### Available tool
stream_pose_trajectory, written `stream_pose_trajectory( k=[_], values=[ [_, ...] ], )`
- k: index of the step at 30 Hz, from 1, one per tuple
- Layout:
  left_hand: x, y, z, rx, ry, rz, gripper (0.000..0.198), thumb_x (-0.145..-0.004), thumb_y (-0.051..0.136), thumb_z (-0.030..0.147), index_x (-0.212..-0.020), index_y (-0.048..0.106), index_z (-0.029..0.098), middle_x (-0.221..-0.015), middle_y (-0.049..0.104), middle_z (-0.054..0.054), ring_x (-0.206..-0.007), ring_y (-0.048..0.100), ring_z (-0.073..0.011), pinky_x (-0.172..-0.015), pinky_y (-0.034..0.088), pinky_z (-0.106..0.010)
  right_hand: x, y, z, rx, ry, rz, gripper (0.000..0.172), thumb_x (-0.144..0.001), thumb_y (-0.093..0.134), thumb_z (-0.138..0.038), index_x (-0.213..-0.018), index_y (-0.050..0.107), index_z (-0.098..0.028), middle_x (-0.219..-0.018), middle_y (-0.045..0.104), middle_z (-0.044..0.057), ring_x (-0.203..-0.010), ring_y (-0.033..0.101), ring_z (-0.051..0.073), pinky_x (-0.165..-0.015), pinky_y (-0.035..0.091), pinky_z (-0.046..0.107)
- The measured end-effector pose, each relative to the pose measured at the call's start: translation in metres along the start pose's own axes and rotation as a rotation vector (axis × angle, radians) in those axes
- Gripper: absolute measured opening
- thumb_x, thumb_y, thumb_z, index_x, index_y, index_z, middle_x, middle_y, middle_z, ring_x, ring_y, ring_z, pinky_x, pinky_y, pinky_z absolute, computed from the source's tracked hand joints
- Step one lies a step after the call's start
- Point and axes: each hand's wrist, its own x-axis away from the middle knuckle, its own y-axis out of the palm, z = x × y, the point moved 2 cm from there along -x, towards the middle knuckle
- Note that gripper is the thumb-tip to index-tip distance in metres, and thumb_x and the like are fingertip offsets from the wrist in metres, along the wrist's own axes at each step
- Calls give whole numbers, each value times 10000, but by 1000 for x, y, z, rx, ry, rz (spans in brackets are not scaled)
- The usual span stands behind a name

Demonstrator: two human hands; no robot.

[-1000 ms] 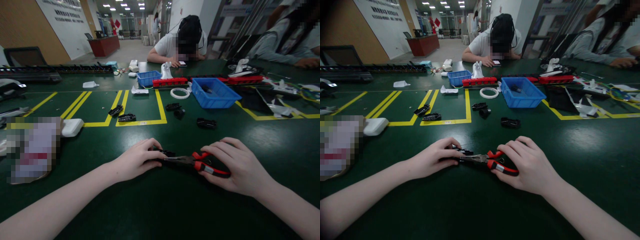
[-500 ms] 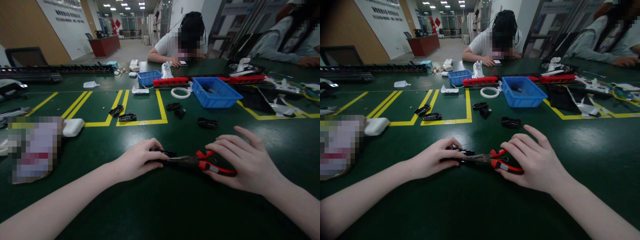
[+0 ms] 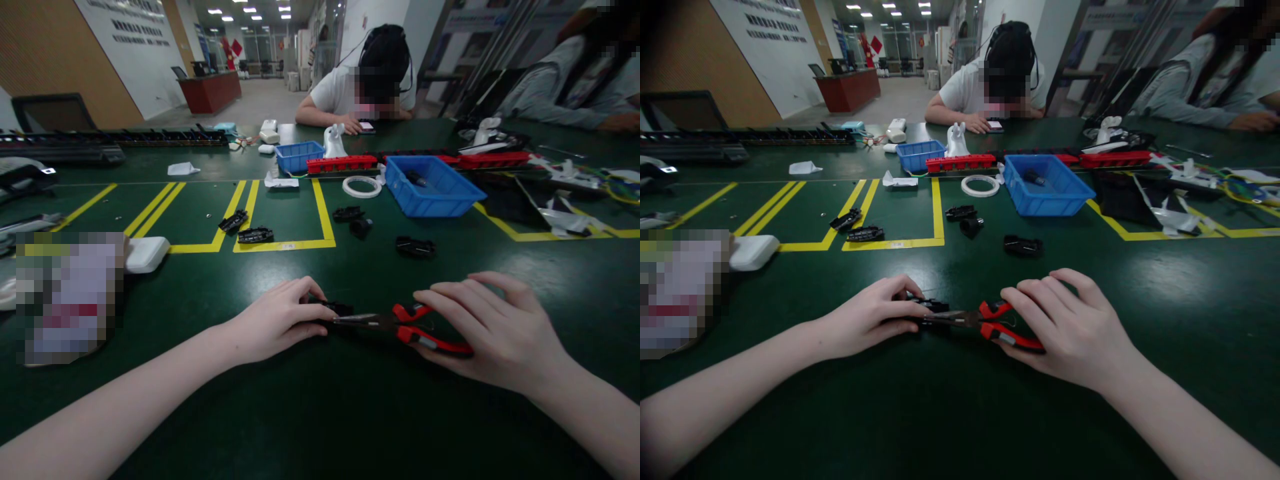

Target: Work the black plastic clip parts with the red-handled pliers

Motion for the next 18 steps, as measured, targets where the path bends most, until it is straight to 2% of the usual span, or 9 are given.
stream_pose_trajectory(
  k=[7,11,18],
  values=[
    [0,-1,2,-1,-10,20,244,-953,566,238,-1189,625,256,-1188,514,-64,-1042,537,-215,-836,490,-358,2,8,4,-78,35,-16,356,-873,581,-388,-1109,568,-122,-936,680,137,-789,638,241,-754,447,424],
    [1,-2,4,-1,-17,34,249,-954,560,222,-1194,622,253,-1218,518,-64,-1065,540,-218,-866,495,-373,7,13,9,-96,45,30,433,-834,643,-384,-1167,550,-124,-964,666,151,-826,627,273,-760,462,452],
    [1,-2,4,-5,-9,34,265,-953,559,225,-1209,605,273,-1276,500,-61,-1094,550,-224,-897,502,-389,17,20,21,-249,238,80,630,-853,616,-429,-1398,389,-211,-1114,604,163,-964,609,352,-752,515,495]
  ],
)
